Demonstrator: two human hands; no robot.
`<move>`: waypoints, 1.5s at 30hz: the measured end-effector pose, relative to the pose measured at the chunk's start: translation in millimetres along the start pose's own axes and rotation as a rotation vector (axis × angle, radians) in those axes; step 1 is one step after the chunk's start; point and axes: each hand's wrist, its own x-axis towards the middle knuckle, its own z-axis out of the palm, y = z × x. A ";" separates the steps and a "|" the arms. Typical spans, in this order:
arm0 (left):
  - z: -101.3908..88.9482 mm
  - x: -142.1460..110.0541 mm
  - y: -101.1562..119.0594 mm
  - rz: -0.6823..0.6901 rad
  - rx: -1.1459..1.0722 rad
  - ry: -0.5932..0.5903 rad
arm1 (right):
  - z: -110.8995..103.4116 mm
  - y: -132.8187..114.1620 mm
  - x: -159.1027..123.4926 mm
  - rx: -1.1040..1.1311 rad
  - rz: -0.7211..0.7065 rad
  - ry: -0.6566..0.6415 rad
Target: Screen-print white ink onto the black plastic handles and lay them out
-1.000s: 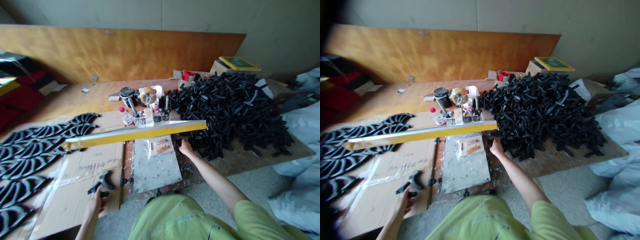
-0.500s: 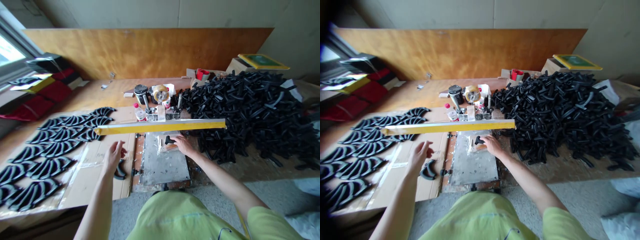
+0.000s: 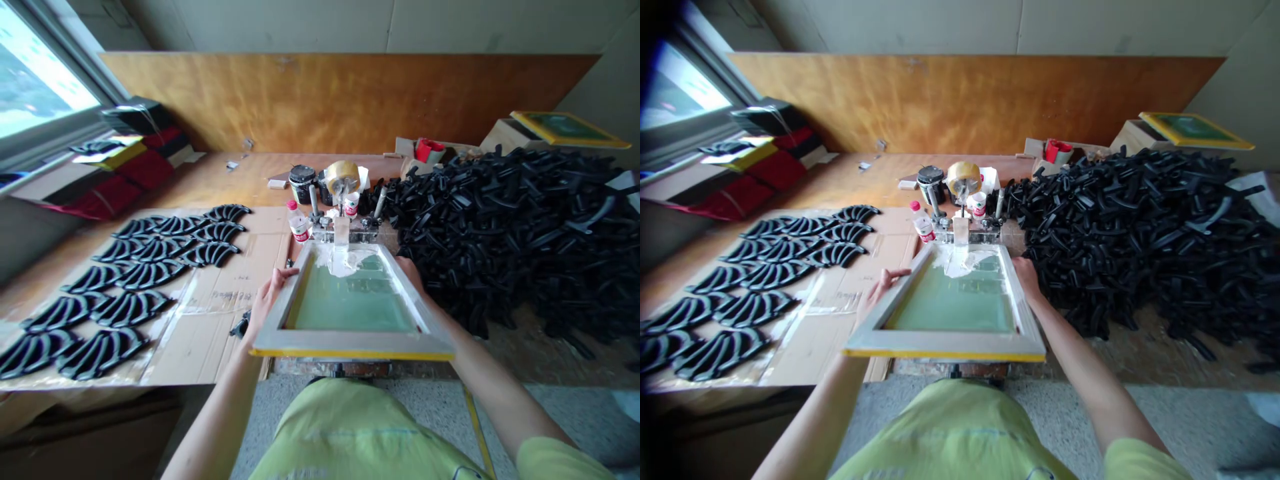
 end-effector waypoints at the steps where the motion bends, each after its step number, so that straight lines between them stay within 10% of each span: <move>1: -1.4 -5.8 -12.8 -0.056 0.017 -0.028 | -6.8 2.9 8.1 -0.004 0.039 0.058; 5: 3.5 -12.0 -71.2 -0.191 -0.036 -0.103 | -4.2 -28.4 51.5 -0.010 -0.075 0.193; 9: 10.8 -2.4 -113.5 -0.216 -0.024 -0.114 | 27.7 -79.4 86.5 -0.124 -0.246 -0.048; 14: 11.7 0.1 -120.8 -0.221 0.003 -0.107 | 46.7 -90.0 69.9 -0.289 -0.268 -0.325; 22: 11.7 -1.8 -119.1 -0.197 0.051 -0.070 | 13.1 -77.2 24.0 -0.069 -0.658 -0.508; 34: 9.3 -3.3 -105.8 -0.225 0.008 -0.092 | 28.1 -78.2 9.7 0.008 -0.543 -0.295; 40: 1.0 -14.1 -51.7 -0.196 -0.056 -0.103 | 9.1 -81.1 82.3 -0.059 -0.196 -0.133; 45: 2.7 -4.0 7.2 -0.095 -0.233 -0.074 | -16.3 -23.3 86.3 0.077 0.206 0.075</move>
